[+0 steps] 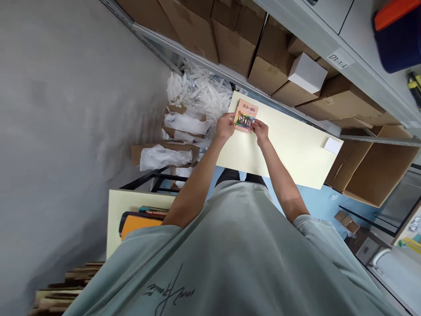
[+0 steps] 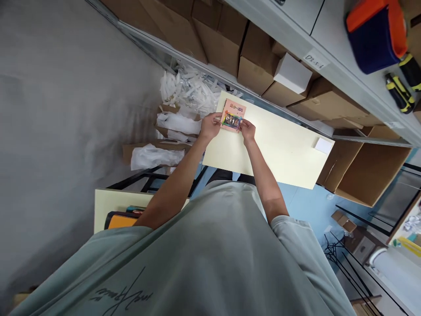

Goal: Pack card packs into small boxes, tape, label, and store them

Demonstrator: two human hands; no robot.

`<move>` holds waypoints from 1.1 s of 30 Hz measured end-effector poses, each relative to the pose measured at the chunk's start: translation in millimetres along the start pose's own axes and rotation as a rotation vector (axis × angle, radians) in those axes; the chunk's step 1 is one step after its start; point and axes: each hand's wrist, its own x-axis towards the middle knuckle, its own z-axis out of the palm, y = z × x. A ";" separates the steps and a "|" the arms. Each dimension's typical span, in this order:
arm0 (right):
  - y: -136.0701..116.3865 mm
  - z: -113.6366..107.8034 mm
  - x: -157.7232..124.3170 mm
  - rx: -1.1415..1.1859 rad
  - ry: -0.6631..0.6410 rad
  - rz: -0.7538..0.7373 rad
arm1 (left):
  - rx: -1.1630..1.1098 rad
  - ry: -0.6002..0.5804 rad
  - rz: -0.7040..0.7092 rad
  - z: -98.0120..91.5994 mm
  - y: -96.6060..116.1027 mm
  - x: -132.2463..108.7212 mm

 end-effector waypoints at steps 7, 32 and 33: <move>-9.4 -25.3 -22.4 -0.140 0.009 -0.021 | -0.146 0.071 -0.045 5.3 -16.0 -11.2; 147.0 144.6 -126.1 -0.697 -0.966 -0.031 | -0.515 0.921 -0.536 -95.7 -253.2 -210.9; 157.2 159.7 -124.4 -0.719 -0.979 -0.034 | -0.529 0.948 -0.556 -102.2 -267.8 -203.2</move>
